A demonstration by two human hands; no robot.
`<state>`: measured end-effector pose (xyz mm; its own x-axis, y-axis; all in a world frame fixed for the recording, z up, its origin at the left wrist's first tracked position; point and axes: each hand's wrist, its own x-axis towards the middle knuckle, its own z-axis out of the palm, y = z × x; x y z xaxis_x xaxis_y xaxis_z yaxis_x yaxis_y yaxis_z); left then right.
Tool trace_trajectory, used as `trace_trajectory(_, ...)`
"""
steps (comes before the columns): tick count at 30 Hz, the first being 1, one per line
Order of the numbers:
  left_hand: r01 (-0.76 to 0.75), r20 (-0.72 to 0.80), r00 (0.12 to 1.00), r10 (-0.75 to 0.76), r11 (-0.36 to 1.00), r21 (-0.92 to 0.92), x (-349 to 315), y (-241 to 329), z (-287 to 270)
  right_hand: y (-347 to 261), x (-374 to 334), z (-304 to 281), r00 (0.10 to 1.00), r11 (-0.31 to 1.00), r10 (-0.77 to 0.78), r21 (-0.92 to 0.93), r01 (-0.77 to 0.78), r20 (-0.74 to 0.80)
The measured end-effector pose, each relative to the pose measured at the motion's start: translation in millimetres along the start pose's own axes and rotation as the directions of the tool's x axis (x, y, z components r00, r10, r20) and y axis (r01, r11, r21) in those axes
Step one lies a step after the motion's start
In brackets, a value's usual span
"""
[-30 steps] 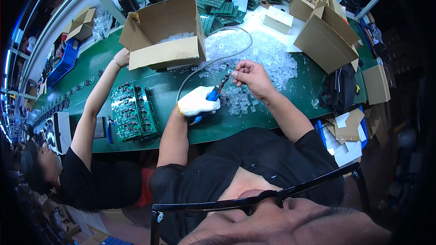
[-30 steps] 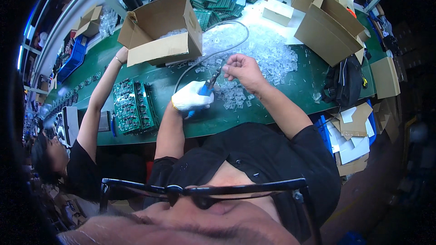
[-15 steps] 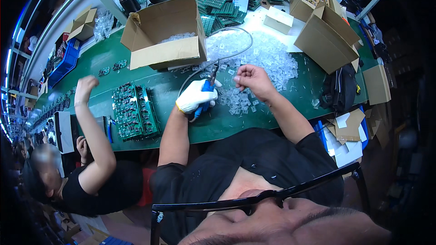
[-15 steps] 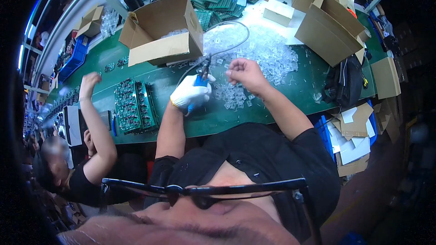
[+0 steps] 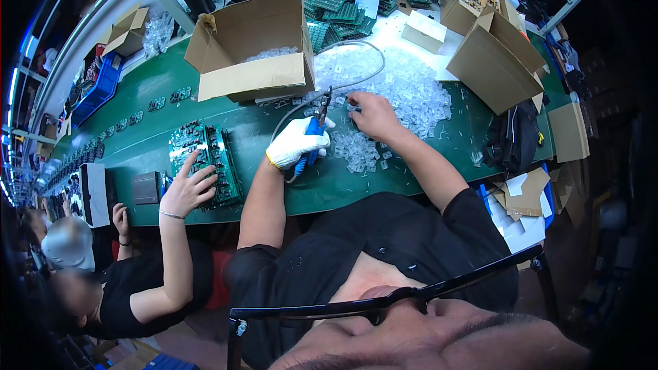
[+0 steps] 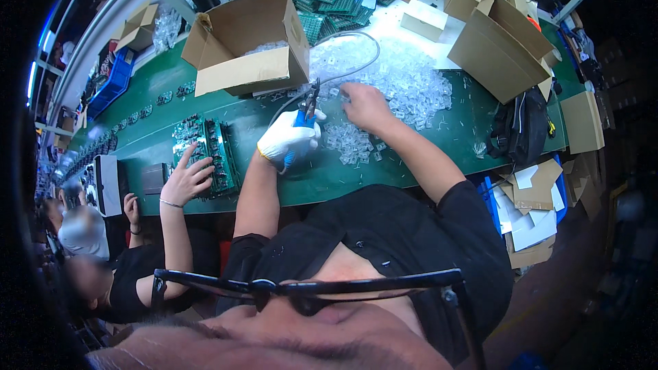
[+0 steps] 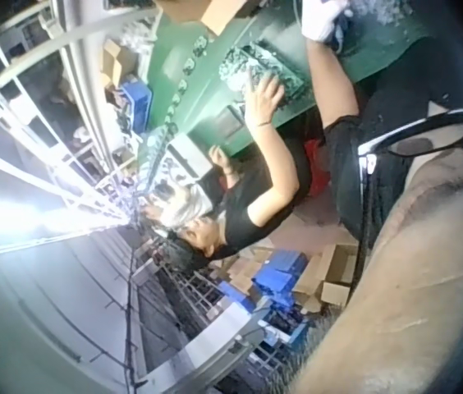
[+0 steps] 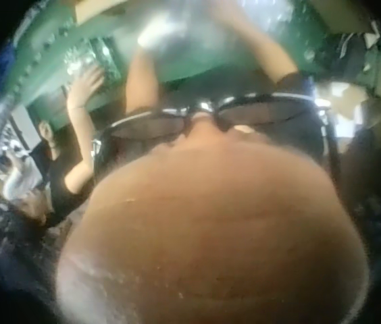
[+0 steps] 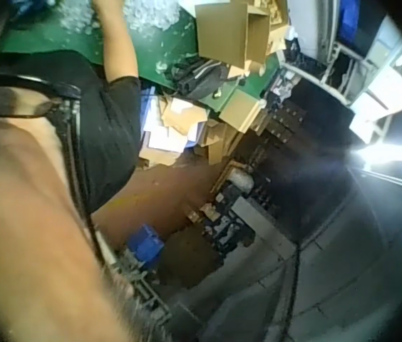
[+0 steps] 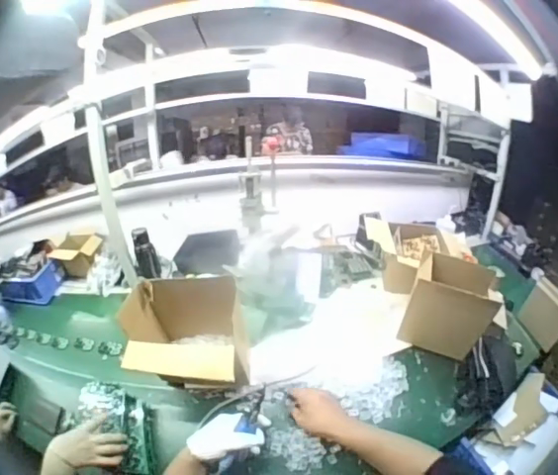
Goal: The person puts on a glove, picks up a pair of pliers, and trims small plastic pieces one by one using the pliers.
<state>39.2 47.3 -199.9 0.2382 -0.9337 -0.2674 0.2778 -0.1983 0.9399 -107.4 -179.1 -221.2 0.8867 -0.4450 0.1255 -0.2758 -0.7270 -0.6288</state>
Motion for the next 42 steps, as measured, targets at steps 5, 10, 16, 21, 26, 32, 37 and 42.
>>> trace_trajectory(5,-0.003,0.03,1.0,0.001,0.998,0.056,0,4,2,8,8,13,0.999,0.989,-0.033,-0.146,0.034,0.007)
trace_trajectory(10,0.057,0.032,0.998,-0.058,0.997,0.053,-4,9,5,3,-7,2,0.989,0.966,-0.082,0.234,0.109,-0.122)
trace_trajectory(16,0.08,0.036,0.996,-0.084,0.993,0.088,-5,17,8,18,-16,-5,0.997,0.847,0.05,0.525,-0.076,0.063)
trace_trajectory(21,0.119,0.059,0.991,-0.123,0.99,0.071,-6,19,12,13,-18,-13,0.935,0.155,0.172,0.929,-0.337,0.311)
trace_trajectory(26,0.13,0.078,0.988,-0.131,0.991,0.024,-6,16,11,5,-18,-16,0.941,-0.039,0.17,0.956,-0.289,0.292)
trace_trajectory(32,0.129,0.146,0.981,-0.129,0.992,0.009,-8,11,7,-15,-18,-21,0.945,0.113,0.199,0.952,-0.286,0.26)
trace_trajectory(37,0.143,0.148,0.979,-0.142,0.99,0.009,-9,12,9,-22,-19,-17,0.951,0.244,0.226,0.933,-0.265,0.211)
trace_trajectory(42,0.148,0.09,0.983,-0.158,0.983,0.112,-12,22,17,-25,-20,-17,0.948,0.288,0.253,0.921,-0.264,0.193)
